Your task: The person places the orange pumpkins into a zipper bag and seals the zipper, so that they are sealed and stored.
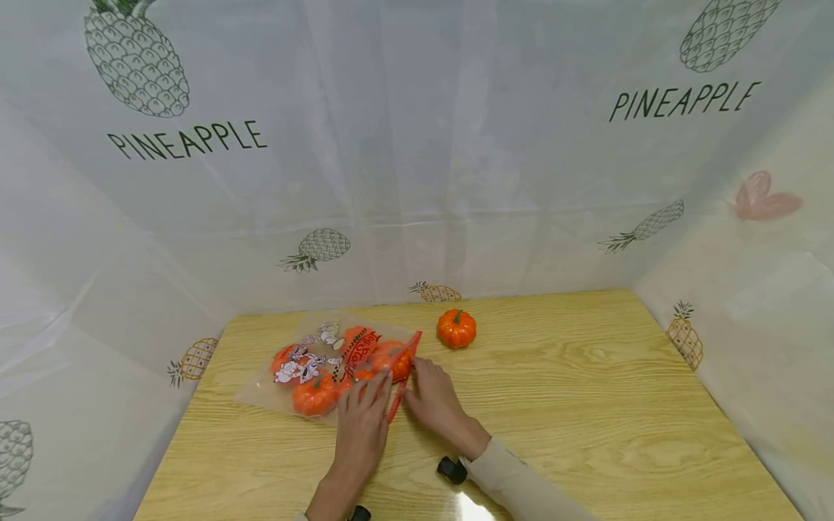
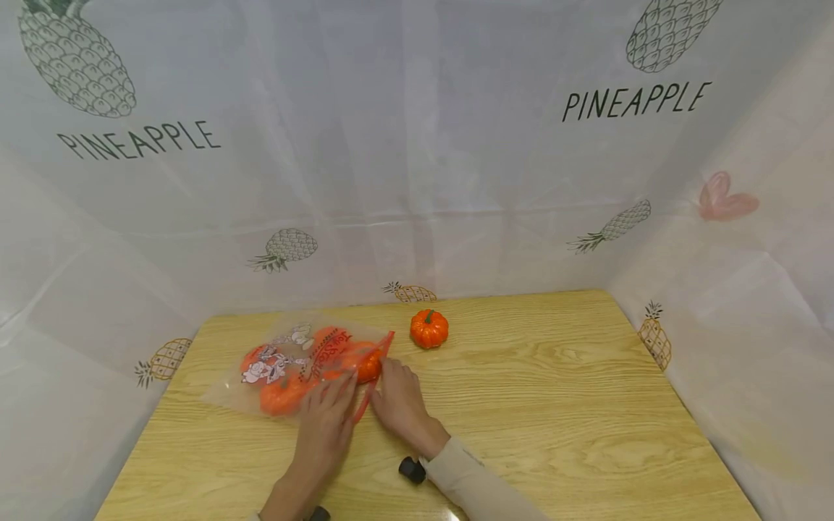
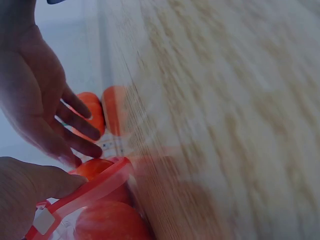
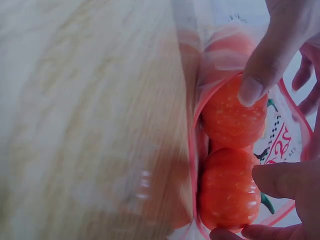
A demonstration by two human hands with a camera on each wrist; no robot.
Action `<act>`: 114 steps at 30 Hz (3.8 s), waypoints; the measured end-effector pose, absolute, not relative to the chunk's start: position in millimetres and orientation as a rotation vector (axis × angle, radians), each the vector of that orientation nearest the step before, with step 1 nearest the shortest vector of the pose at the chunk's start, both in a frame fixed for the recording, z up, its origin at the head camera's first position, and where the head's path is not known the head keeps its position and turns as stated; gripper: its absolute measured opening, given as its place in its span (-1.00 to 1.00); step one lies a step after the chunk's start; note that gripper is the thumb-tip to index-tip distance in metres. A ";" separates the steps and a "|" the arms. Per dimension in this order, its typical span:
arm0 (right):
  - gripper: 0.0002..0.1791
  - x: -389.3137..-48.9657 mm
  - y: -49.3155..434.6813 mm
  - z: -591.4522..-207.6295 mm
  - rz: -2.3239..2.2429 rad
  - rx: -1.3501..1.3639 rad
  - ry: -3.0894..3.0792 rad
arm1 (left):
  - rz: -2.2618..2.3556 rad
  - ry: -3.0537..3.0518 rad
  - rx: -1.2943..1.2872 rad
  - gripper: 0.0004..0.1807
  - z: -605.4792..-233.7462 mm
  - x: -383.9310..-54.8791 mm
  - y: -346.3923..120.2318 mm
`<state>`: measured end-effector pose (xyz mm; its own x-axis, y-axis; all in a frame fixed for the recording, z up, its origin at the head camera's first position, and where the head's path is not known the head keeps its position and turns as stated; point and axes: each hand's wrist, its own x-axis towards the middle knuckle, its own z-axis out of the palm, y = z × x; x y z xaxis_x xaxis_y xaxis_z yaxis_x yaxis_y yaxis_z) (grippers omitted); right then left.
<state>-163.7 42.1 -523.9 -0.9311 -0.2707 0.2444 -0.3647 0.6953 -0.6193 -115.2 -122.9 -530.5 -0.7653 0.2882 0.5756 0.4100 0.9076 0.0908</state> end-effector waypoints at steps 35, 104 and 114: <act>-0.38 -170.4 72.8 -516.8 1.135 0.512 -2.690 | -0.306 -2.491 -0.480 -0.18 -532.6 -115.5 -123.4; -0.14 -173.1 109.9 -522.7 1.118 0.289 -2.806 | -0.299 -2.525 -0.481 -0.19 -529.4 -113.9 -124.1; -0.15 -161.2 91.7 -528.4 1.118 0.419 -2.791 | -0.311 -2.535 -0.479 -0.17 -528.6 -114.3 -123.3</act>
<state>-161.2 91.7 -528.4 -0.9564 -0.2138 0.1988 -0.2920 0.6915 -0.6608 -114.3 -123.3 -528.6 -0.7932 0.2720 0.5448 0.3955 0.9104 0.1213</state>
